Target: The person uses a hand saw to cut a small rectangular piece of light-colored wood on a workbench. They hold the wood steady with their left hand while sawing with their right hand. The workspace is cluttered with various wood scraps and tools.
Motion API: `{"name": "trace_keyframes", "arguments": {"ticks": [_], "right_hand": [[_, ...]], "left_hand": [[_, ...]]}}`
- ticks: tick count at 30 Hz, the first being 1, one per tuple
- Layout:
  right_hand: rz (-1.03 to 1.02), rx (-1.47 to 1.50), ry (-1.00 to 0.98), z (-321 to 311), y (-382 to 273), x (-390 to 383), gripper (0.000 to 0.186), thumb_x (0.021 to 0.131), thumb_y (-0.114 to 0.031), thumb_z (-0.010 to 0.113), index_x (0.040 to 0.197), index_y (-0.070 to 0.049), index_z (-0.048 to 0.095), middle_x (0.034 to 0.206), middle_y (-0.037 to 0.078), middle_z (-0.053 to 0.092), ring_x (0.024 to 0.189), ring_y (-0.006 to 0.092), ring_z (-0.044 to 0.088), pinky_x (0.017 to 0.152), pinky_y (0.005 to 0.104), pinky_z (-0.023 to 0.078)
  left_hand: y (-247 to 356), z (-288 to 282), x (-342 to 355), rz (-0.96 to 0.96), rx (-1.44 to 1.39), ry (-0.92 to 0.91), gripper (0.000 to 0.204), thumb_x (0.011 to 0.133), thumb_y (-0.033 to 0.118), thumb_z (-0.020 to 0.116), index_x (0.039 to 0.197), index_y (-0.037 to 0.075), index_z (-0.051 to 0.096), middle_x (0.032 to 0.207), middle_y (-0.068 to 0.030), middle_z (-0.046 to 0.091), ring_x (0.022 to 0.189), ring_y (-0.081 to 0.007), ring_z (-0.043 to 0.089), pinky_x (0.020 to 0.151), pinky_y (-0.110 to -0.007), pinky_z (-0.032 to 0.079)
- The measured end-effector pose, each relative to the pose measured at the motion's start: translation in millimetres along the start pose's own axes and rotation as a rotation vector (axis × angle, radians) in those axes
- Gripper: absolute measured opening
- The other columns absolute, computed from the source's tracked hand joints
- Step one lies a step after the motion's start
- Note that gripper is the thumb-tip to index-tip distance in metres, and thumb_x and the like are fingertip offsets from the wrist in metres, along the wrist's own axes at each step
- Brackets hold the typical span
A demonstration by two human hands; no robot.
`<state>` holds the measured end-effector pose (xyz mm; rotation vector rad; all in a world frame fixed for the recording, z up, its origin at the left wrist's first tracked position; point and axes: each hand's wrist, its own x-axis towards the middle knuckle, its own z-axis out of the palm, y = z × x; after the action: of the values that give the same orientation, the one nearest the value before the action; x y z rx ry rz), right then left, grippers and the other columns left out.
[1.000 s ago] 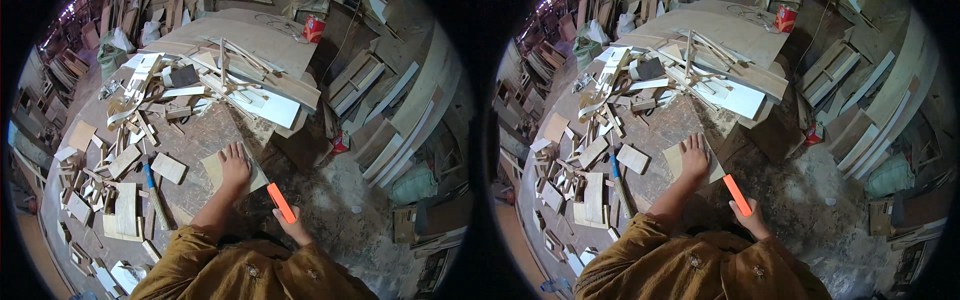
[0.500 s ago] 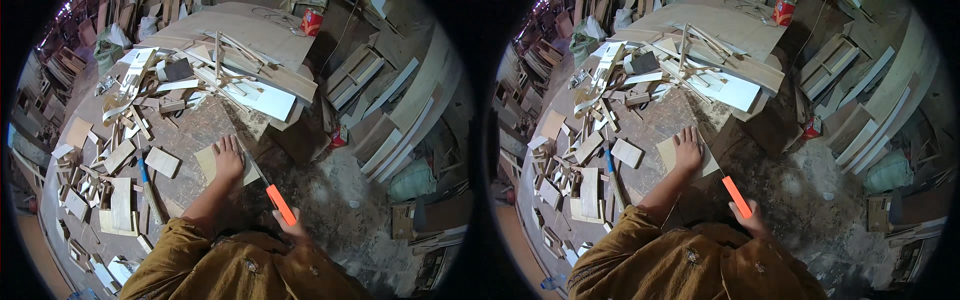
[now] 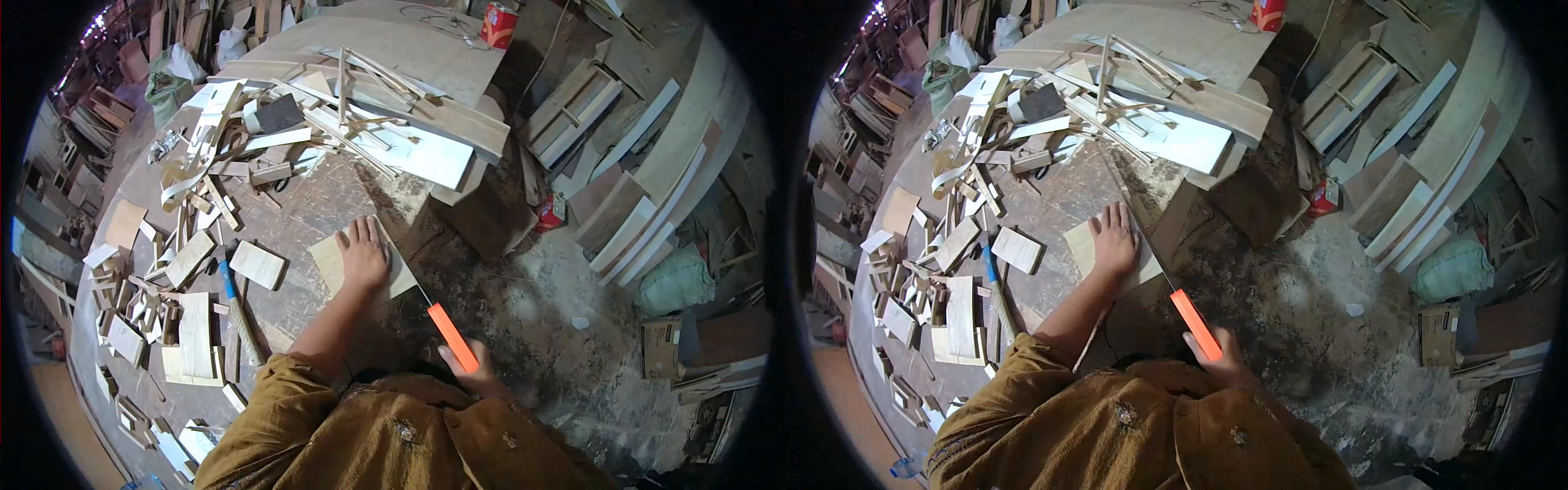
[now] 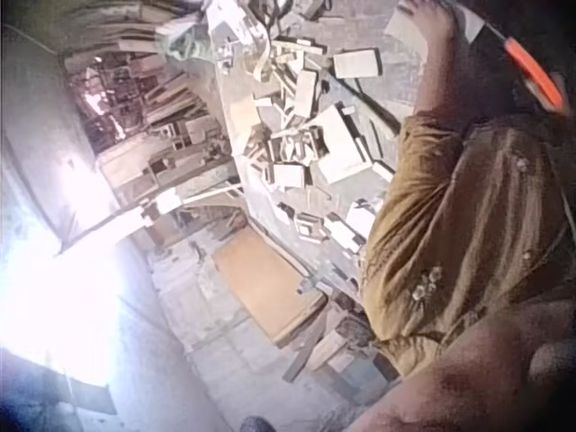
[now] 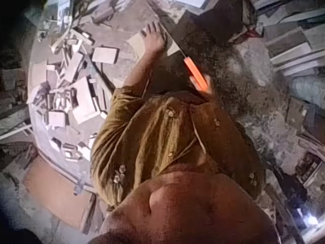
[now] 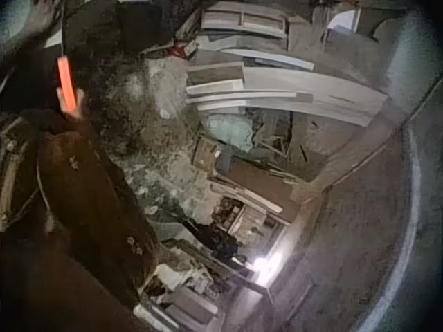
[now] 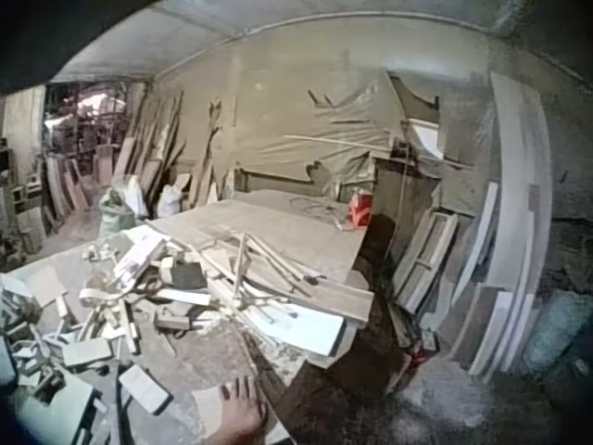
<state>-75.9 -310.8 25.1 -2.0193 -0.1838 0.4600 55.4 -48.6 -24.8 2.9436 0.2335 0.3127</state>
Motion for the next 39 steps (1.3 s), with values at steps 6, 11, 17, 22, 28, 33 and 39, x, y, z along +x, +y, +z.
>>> {"name": "trace_keyframes", "arguments": {"ticks": [6, 11, 17, 22, 28, 33, 39], "right_hand": [[0.061, 0.119, 0.014, -0.7, -2.6, -2.0, 0.029, 0.084, -0.022, 0.072, 0.071, -0.001, 0.057, 0.056, 0.004, 0.051, 0.054, 0.0101, 0.044, 0.05, 0.0304, 0.04], [-0.026, 0.176, 0.327, 12.1, 60.0, -64.5, 0.024, 0.081, -0.021, 0.076, 0.073, -0.005, 0.06, 0.065, 0.002, 0.055, 0.059, 0.0103, 0.052, 0.051, 0.029, 0.04], [-0.199, 0.08, 0.082, 13.2, 5.0, 28.6, 0.024, 0.085, -0.02, 0.071, 0.073, -0.004, 0.058, 0.054, 0.002, 0.048, 0.049, 0.0127, 0.049, 0.047, 0.0314, 0.037], [-0.122, 0.204, 0.056, 14.1, 3.8, 7.9, 0.016, 0.085, -0.017, 0.07, 0.082, -0.003, 0.063, 0.053, 0.003, 0.048, 0.049, 0.0122, 0.049, 0.044, 0.0335, 0.035], [-0.096, 0.217, 0.326, 19.6, 51.9, -51.3, 0.026, 0.083, -0.021, 0.072, 0.069, -0.005, 0.058, 0.055, 0.001, 0.05, 0.051, 0.0105, 0.046, 0.047, 0.03, 0.035], [-0.166, 0.086, 0.138, 21.4, -0.1, 44.0, 0.032, 0.083, -0.025, 0.072, 0.068, -0.002, 0.056, 0.054, 0.003, 0.048, 0.054, 0.0091, 0.041, 0.047, 0.0309, 0.036], [0.098, 0.067, 0.169, 15.8, -4.3, -7.8, 0.028, 0.082, -0.024, 0.074, 0.075, -0.002, 0.058, 0.061, 0.003, 0.054, 0.054, 0.012, 0.048, 0.049, 0.0303, 0.039]], "left_hand": [[-3.6, -0.5, 0.7, -0.043, 0.006, 0.051, 0.062, 0.086, 0.029, 0.048, 0.138, -0.002, 0.035, 0.14, -0.018, 0.038, 0.132, -0.0315, 0.032, 0.105, -0.064, 0.019], [-3.9, -6.5, 2.0, -0.032, -0.008, 0.034, 0.062, 0.087, 0.03, 0.047, 0.139, -0.003, 0.034, 0.14, -0.0183, 0.037, 0.132, -0.0323, 0.031, 0.107, -0.062, 0.018], [1.6, -3.4, -0.3, 0.008, 0.016, 0.009, 0.063, 0.088, 0.03, 0.049, 0.14, -0.003, 0.032, 0.144, -0.0172, 0.035, 0.134, -0.0323, 0.03, 0.108, -0.056, 0.02], [-2.5, -6.1, -0.5, -0.036, -0.003, 0.022, 0.063, 0.088, 0.032, 0.048, 0.14, -0.002, 0.033, 0.143, -0.0179, 0.037, 0.134, -0.0323, 0.031, 0.108, -0.058, 0.019], [-4.1, -5.3, 0.7, -0.009, -0.005, -0.006, 0.064, 0.088, 0.032, 0.047, 0.138, -0.005, 0.033, 0.141, -0.0207, 0.037, 0.134, -0.0333, 0.03, 0.108, -0.059, 0.018], [-2.5, -1.7, -0.2, -0.011, -0.007, 0.052, 0.061, 0.089, 0.031, 0.046, 0.138, -0.003, 0.036, 0.141, -0.02, 0.036, 0.132, -0.033, 0.032, 0.109, -0.057, 0.018], [-5.8, -2.2, 0.7, -0.034, -0.039, 0.077, 0.062, 0.088, 0.032, 0.047, 0.138, -0.004, 0.036, 0.142, -0.0189, 0.036, 0.134, -0.0324, 0.03, 0.108, -0.059, 0.018]]}}
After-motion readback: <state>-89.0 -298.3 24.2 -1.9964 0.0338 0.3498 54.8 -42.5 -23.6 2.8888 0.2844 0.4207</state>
